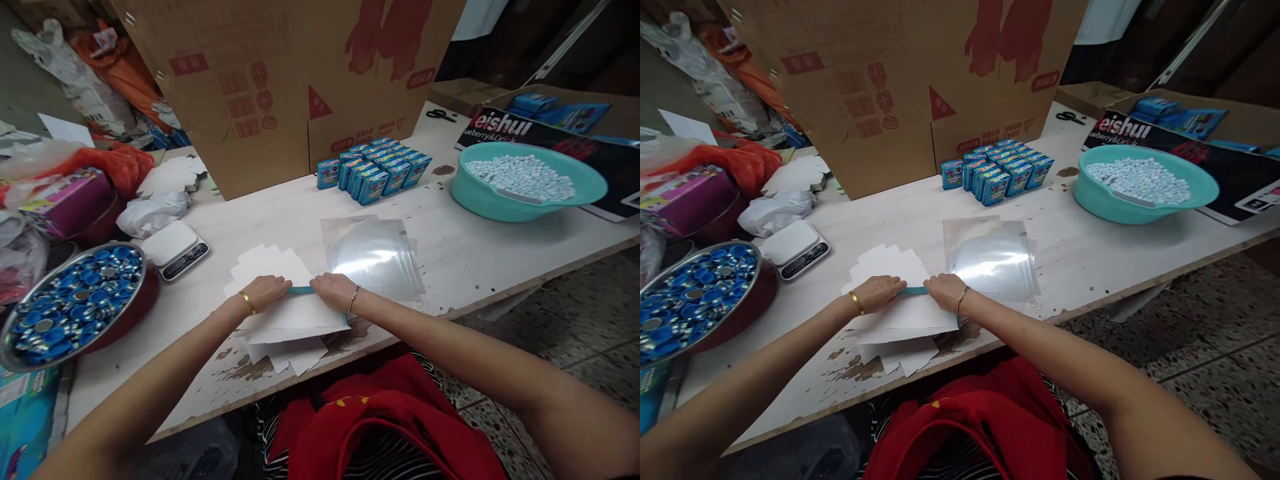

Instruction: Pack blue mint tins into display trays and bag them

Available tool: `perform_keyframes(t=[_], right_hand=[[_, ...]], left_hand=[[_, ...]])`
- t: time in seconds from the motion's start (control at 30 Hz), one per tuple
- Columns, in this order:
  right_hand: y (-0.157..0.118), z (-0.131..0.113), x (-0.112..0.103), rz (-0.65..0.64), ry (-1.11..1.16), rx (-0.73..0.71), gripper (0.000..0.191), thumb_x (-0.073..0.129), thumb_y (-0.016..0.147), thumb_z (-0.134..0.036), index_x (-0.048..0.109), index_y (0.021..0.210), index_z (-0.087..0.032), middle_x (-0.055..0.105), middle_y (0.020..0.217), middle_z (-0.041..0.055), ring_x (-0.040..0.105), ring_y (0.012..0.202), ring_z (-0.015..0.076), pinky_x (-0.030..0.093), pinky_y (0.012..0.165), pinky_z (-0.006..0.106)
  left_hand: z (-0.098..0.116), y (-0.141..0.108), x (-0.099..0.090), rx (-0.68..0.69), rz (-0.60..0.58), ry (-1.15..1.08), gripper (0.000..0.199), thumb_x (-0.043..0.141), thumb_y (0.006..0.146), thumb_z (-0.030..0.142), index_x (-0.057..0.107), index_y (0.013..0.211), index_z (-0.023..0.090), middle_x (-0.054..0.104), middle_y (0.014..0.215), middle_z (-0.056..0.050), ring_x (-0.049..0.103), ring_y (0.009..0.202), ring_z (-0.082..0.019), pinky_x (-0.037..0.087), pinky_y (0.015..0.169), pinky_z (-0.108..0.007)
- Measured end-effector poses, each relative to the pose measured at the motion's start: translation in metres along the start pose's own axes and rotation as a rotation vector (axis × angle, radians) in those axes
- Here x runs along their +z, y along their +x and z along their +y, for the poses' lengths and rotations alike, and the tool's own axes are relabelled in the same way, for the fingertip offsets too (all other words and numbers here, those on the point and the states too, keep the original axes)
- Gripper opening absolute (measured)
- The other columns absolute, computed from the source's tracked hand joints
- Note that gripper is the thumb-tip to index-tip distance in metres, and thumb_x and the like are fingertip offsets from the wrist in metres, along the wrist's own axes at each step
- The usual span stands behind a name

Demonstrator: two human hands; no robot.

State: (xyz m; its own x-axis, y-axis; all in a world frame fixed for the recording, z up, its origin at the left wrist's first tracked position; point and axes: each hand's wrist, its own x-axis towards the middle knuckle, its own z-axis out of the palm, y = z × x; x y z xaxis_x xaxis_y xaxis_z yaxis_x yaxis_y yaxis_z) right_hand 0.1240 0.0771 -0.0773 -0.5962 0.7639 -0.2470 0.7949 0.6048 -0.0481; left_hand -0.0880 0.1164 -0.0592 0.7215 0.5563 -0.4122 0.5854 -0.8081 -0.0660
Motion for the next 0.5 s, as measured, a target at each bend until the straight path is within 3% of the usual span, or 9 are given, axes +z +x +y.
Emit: perform_keyframes(t=[0.2, 0.5], right_hand=[[0.004, 0.000, -0.006, -0.090, -0.029, -0.047, 0.022, 0.039, 0.088, -0.009, 0.049, 0.108, -0.013, 0.064, 0.093, 0.0114, 0.062, 0.084, 0.0231, 0.044, 0.061, 0.029], [0.017, -0.007, -0.003, -0.092, -0.065, 0.010, 0.025, 0.032, 0.093, -0.010, 0.049, 0.110, -0.015, 0.063, 0.097, 0.0144, 0.062, 0.090, 0.0230, 0.046, 0.066, 0.031]], left_hand=[[0.004, 0.005, -0.002, -0.041, -0.081, 0.029, 0.023, 0.040, 0.085, 0.010, 0.053, 0.103, 0.018, 0.062, 0.089, -0.010, 0.057, 0.070, -0.019, 0.039, 0.057, -0.029], [0.027, 0.001, 0.007, -0.171, -0.030, -0.013, 0.030, 0.031, 0.089, 0.007, 0.054, 0.105, 0.014, 0.058, 0.094, -0.015, 0.057, 0.088, -0.028, 0.048, 0.061, -0.034]])
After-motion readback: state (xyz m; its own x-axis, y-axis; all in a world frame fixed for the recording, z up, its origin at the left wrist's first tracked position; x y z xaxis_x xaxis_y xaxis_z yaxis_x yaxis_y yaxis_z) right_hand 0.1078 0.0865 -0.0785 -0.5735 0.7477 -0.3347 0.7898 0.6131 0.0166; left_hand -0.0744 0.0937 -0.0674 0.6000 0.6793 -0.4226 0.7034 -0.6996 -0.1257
